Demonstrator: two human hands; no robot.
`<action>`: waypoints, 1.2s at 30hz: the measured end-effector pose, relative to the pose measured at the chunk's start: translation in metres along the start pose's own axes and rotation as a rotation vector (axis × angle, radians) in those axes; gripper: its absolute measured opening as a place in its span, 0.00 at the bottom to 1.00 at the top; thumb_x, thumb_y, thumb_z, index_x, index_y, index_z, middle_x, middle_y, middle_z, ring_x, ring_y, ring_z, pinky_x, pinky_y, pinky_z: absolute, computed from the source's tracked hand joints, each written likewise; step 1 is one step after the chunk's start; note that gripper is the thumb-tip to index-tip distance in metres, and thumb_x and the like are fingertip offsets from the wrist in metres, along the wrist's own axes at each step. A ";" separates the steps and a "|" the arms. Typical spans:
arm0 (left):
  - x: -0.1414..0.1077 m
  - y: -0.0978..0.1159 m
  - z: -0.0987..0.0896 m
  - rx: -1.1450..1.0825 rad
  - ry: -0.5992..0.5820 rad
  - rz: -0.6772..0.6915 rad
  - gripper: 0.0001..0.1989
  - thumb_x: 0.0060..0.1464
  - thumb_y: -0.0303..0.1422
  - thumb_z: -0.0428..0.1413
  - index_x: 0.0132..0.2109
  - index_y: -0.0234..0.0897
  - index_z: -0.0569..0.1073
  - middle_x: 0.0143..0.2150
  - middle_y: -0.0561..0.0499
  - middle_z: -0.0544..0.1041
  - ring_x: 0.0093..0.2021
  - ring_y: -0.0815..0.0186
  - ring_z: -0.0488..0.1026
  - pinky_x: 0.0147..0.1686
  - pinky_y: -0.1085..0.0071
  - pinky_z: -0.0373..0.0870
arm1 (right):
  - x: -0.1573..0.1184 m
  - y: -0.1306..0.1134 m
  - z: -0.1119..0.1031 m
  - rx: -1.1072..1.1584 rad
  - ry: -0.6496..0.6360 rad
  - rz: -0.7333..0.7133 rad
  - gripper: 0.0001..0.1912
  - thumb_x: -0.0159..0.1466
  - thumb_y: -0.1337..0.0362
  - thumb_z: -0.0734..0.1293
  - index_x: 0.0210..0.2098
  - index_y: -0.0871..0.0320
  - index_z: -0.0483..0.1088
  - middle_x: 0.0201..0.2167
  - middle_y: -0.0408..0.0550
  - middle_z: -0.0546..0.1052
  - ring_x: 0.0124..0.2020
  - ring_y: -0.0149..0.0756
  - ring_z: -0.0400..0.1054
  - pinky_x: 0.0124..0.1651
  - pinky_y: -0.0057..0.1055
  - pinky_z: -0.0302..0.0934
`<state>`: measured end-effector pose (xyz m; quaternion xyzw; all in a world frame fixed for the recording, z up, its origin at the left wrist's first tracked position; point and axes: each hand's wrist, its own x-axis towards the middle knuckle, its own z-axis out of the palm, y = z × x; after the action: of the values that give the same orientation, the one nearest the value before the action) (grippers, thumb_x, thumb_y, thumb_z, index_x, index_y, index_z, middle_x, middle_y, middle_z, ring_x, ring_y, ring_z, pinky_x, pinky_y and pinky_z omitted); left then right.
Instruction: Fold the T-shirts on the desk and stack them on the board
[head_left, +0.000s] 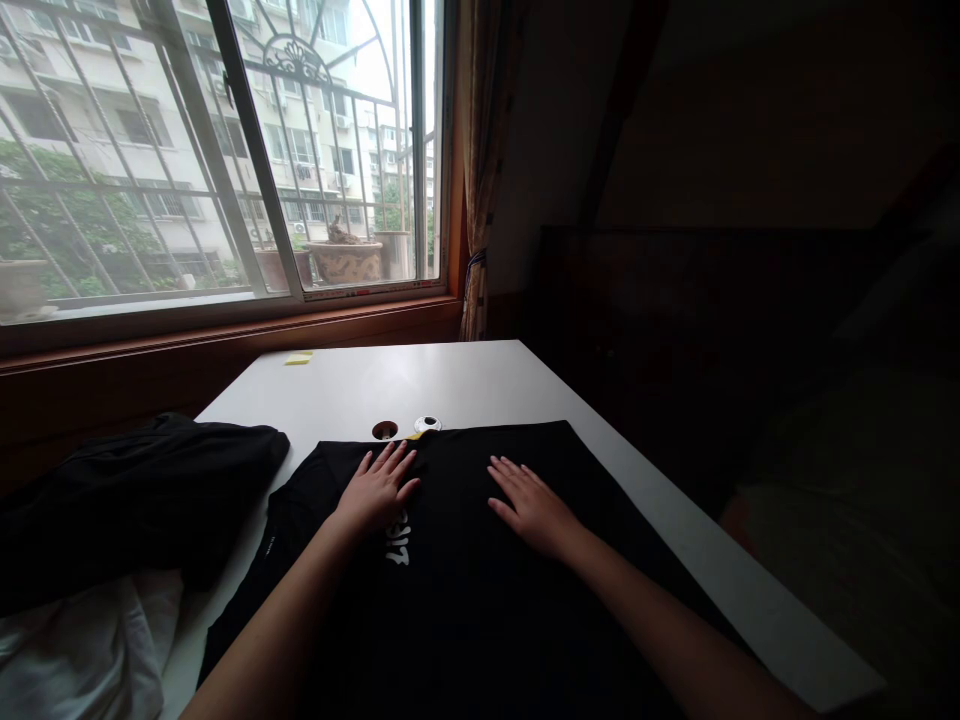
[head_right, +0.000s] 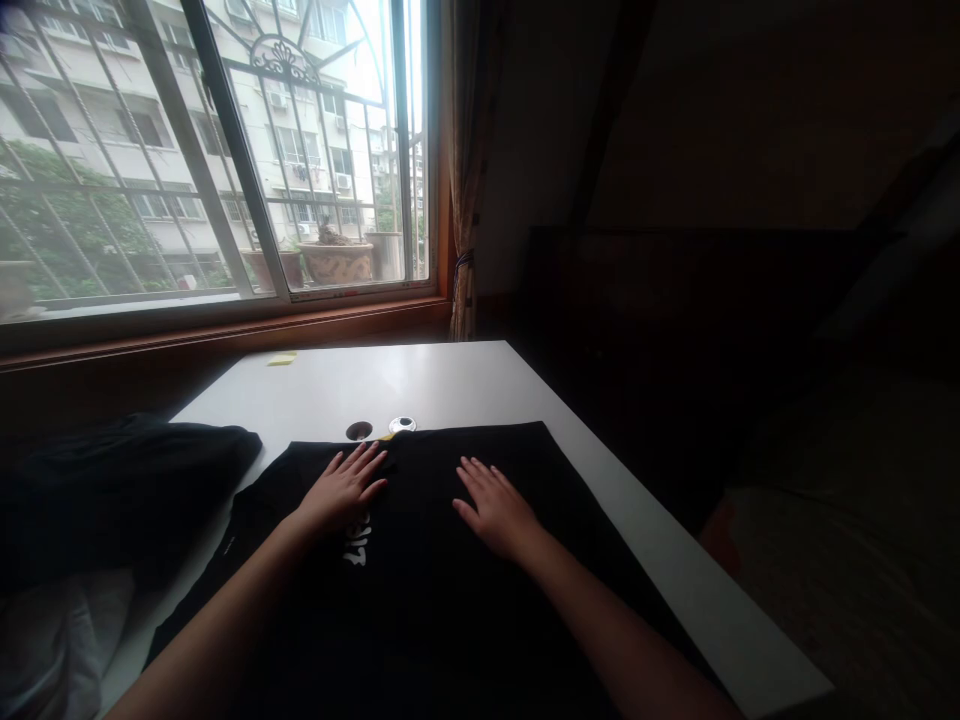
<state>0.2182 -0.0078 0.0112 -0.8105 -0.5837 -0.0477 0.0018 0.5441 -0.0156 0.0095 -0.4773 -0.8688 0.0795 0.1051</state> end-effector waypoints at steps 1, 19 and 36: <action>0.000 0.000 0.000 -0.002 -0.002 -0.001 0.31 0.70 0.51 0.40 0.74 0.47 0.51 0.76 0.52 0.46 0.76 0.56 0.42 0.71 0.47 0.42 | -0.004 0.014 -0.001 -0.013 0.009 0.034 0.35 0.73 0.44 0.52 0.73 0.55 0.52 0.74 0.50 0.50 0.74 0.44 0.44 0.74 0.48 0.39; 0.000 -0.001 0.000 0.003 0.016 -0.006 0.31 0.70 0.51 0.39 0.74 0.47 0.52 0.76 0.52 0.46 0.76 0.57 0.41 0.71 0.48 0.42 | -0.040 0.138 -0.015 -0.088 0.118 0.284 0.35 0.72 0.47 0.52 0.70 0.62 0.58 0.72 0.54 0.56 0.73 0.44 0.49 0.73 0.45 0.45; 0.007 -0.008 0.005 0.025 0.003 -0.076 0.31 0.70 0.50 0.37 0.74 0.45 0.51 0.76 0.49 0.46 0.76 0.53 0.40 0.70 0.43 0.42 | -0.025 0.147 -0.019 -0.070 0.124 0.278 0.35 0.71 0.47 0.52 0.69 0.61 0.59 0.72 0.53 0.57 0.73 0.45 0.49 0.73 0.44 0.46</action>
<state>0.2134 0.0020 0.0067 -0.7875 -0.6148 -0.0419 0.0110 0.6815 0.0420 -0.0098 -0.6003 -0.7884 0.0332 0.1298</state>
